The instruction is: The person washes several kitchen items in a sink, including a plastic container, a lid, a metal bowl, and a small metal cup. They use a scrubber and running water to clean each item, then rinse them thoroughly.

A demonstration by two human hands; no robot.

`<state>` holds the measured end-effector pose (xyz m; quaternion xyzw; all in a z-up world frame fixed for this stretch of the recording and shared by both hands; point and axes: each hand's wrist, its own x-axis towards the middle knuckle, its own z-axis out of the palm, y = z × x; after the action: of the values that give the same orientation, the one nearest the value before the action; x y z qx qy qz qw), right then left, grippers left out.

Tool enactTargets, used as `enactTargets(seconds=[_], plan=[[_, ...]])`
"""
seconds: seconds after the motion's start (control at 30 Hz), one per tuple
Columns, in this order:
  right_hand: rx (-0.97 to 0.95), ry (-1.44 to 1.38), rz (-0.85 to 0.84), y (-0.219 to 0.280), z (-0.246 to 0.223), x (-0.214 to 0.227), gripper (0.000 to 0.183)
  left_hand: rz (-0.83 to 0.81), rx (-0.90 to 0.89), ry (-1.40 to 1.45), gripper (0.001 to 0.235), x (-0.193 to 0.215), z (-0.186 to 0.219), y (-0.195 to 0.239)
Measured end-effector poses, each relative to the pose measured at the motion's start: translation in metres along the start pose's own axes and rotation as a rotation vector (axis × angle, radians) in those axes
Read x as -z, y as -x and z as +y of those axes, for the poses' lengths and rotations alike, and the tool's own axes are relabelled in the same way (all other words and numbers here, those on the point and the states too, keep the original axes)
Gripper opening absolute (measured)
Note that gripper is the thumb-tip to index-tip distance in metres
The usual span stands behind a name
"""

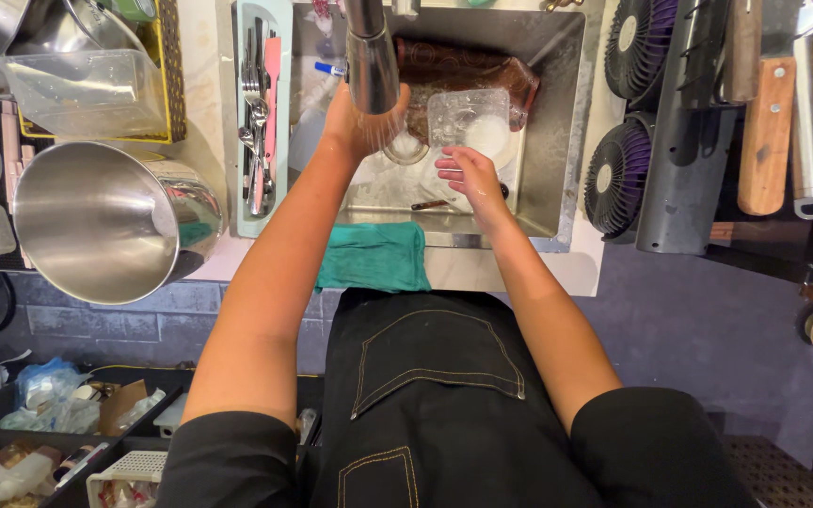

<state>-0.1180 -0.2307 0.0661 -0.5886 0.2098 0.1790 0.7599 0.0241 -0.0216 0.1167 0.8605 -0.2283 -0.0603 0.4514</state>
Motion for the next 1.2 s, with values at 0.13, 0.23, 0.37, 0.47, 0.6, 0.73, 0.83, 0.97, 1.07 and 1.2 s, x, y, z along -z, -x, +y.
enactTargets(seconds=[0.13, 0.23, 0.37, 0.47, 0.6, 0.73, 0.83, 0.97, 1.07, 1.2], plan=[[-0.002, 0.005, -0.010, -0.001, -0.005, -0.007, 0.041, 0.084, 0.266, -0.039, 0.033, 0.007, 0.029, 0.009], [-0.006, -0.053, -0.016, -0.007, -0.012, -0.016, 0.042, 0.062, -0.128, -0.658, 0.040, 0.021, 0.048, 0.005], [0.034, -0.019, -0.092, -0.015, -0.023, -0.036, 0.044, -0.117, -0.017, -0.697, 0.049, 0.035, 0.065, -0.006], [0.081, -0.025, -0.135, -0.015, -0.034, -0.052, 0.050, -0.195, 0.136, -0.687, 0.049, 0.040, 0.075, -0.008], [0.085, -0.117, -0.196, -0.012, -0.049, -0.073, 0.061, -0.069, 0.210, -0.446, 0.045, 0.040, 0.084, -0.005], [0.093, -0.211, -0.255, -0.015, -0.061, -0.087, 0.066, 0.011, 0.312, -0.259, 0.038, 0.037, 0.086, -0.004], [0.101, -0.229, -0.273, -0.019, -0.062, -0.089, 0.069, 0.185, 0.201, -0.213, 0.033, 0.033, 0.083, 0.001], [0.053, -0.366, -0.212, -0.029, -0.058, -0.089, 0.070, 0.182, 0.362, 0.006, 0.032, 0.027, 0.079, -0.001], [0.064, -0.455, -0.180, -0.034, -0.051, -0.091, 0.068, 0.004, 0.449, -0.108, 0.034, 0.024, 0.073, -0.006], [0.010, -0.440, -0.122, -0.040, -0.045, -0.089, 0.063, -0.027, 0.449, -0.156, 0.032, 0.019, 0.061, -0.010]])
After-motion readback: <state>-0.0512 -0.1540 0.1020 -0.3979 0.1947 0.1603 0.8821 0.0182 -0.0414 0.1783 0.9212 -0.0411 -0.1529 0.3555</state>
